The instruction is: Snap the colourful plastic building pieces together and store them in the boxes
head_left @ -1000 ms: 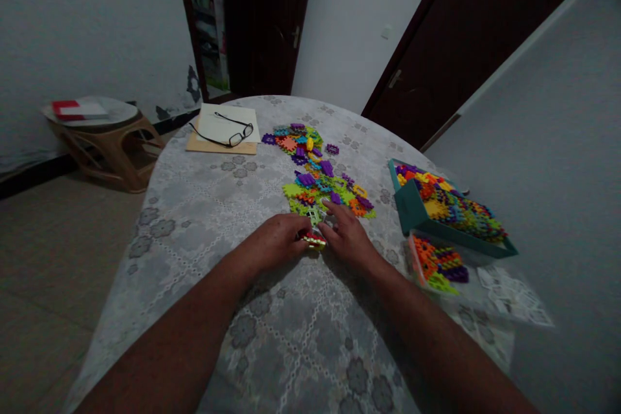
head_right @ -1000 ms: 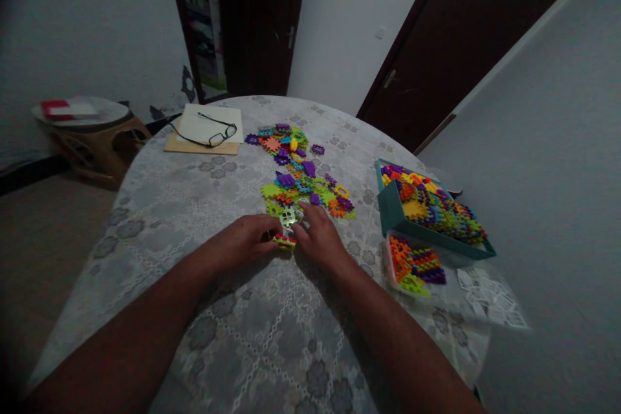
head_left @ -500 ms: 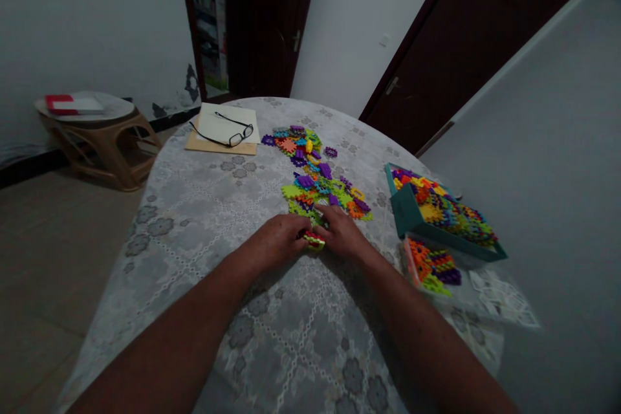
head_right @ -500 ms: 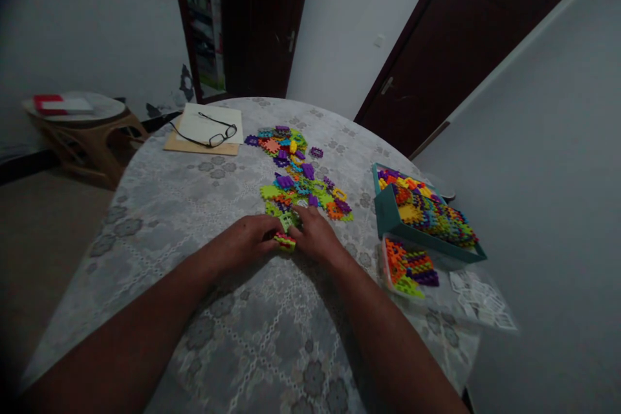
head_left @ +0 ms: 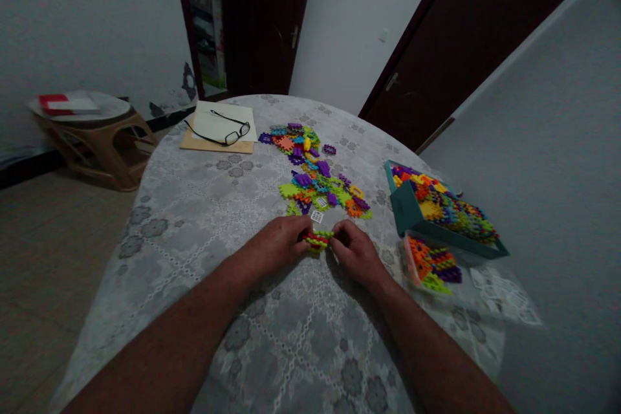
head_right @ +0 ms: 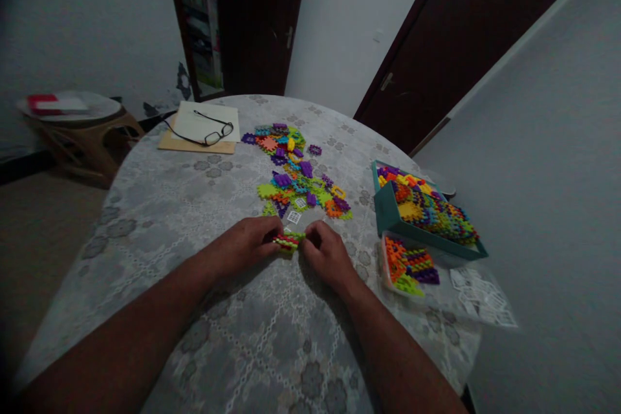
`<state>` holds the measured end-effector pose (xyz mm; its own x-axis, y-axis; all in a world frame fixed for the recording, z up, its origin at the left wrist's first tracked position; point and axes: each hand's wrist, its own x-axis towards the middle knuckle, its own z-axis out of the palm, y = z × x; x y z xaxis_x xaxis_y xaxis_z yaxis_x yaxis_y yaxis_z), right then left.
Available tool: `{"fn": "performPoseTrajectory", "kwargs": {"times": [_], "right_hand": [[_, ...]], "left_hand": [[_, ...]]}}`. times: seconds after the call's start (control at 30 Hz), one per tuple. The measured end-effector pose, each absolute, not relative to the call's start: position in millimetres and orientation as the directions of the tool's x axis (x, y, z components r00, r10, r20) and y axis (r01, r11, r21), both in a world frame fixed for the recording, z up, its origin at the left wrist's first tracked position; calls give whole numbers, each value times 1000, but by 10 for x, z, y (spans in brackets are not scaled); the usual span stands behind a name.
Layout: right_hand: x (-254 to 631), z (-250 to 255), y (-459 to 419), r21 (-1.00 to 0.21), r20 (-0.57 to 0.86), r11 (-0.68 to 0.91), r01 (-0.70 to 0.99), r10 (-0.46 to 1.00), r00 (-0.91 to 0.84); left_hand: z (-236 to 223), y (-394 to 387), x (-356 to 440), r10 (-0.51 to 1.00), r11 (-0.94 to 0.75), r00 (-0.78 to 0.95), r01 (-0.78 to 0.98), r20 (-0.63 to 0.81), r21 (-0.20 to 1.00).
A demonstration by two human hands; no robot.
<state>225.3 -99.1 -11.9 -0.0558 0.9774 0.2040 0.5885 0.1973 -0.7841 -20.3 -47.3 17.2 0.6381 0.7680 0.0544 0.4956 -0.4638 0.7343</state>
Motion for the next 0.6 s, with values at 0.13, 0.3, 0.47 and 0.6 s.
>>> {"fn": "performPoseTrajectory", "kwargs": {"times": [0.13,0.3,0.47,0.6], "right_hand": [[2206,-91,-1046,-727,270,262,635,959,-86],[2158,-42,-1041,-733,222,255,631,966,-132],[2182,-39,-1063,-766,207,264,587,965,-164],[2208,-31,-1058,-763,207,279,583,960,-187]], "left_hand": [[179,-475,-200,769,-501,631,495,102,710],[176,-473,-197,784,-484,612,499,104,719],[226,-482,-177,820,-393,571,515,38,762],[213,-462,-174,822,-401,568,513,51,759]]}}
